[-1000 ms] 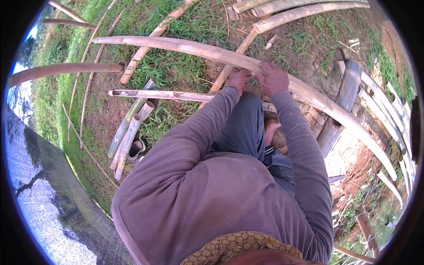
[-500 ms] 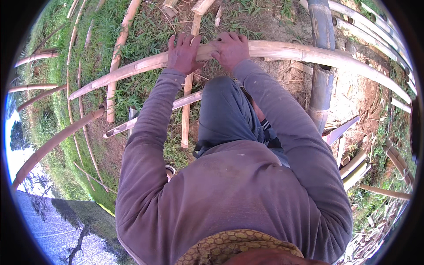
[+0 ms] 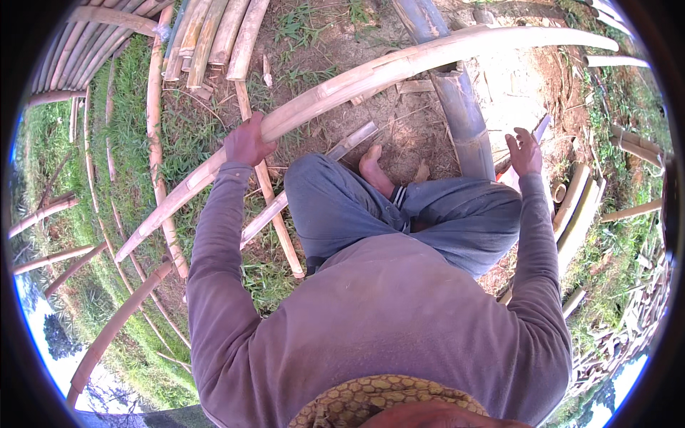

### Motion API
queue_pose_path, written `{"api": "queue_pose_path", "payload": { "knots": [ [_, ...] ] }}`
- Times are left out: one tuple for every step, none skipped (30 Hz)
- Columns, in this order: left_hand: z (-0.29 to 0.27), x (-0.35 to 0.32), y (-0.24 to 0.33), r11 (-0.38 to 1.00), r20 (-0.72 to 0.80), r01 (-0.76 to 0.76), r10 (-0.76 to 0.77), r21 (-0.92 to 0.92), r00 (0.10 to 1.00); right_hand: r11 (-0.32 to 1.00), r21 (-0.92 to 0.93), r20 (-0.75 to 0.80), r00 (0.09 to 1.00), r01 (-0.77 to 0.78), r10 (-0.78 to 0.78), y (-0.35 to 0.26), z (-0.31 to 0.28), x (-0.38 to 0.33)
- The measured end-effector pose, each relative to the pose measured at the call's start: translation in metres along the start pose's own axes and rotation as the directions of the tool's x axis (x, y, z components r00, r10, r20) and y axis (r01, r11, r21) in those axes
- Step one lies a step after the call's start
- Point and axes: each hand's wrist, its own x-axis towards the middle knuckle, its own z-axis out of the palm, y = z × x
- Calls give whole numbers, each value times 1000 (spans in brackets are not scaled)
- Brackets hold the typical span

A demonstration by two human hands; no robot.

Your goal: The person sits on the ground and uses a hand saw to cut long bamboo poles into shorter sections. They repeatedly position the bamboo on a wooden support, saw through it, and move the cut pieces aside.

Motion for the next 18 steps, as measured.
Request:
{"api": "queue_pose_path", "payload": {
  "knots": [
    [-5,7,12,1000,11,3,-3,4,1000,999,-15,67,997,-39,40,52,5,-5],
    [0,11,15,1000,-25,-17,17,4,1000,987,71,157,979,-144,132,83,9,-13],
    [2,15,20,1000,-45,-30,30,8,999,979,36,220,957,-201,189,103,15,-20],
    [2,20,29,998,-65,-54,55,9,996,962,34,274,928,-272,253,132,30,-31],
    [0,24,38,997,-90,-78,78,12,993,966,-25,302,919,-256,252,154,46,-43],
    [-5,29,50,998,-63,-59,60,26,996,969,-58,279,928,-241,248,177,66,-59],
    [-9,28,59,999,-63,-44,45,31,997,952,-61,364,881,-301,302,169,77,-62],
    [-16,33,70,998,-65,-61,62,23,996,948,-54,445,842,-315,305,183,90,-70],
    [-17,39,76,997,-52,-69,69,17,996,946,-16,439,848,-322,296,202,111,-80],
    [-10,55,81,995,-27,-104,103,1,994,908,106,429,842,-406,326,237,133,-104],
    [-4,54,76,992,-63,-123,123,12,990,907,150,423,855,-394,302,225,142,-104],
    [-3,38,64,995,-110,-98,101,31,989,884,3,455,788,-467,414,173,131,-79],
    [-4,38,68,995,-87,-97,99,22,991,787,-24,390,719,-616,575,177,129,-83],
    [-3,37,70,997,-62,-78,79,18,995,754,-70,286,711,-653,642,173,133,-89],
    [0,33,69,997,-75,-72,73,19,994,720,-112,187,697,-685,692,170,136,-95],
    [6,35,70,997,-82,-80,81,23,993,745,-61,228,717,-664,658,173,138,-103],
    [8,41,72,996,-88,-83,85,26,992,769,-10,267,739,-640,619,176,142,-109],
    [10,43,72,994,-84,-104,107,31,991,794,34,308,762,-607,570,176,143,-114]
  ]
}}
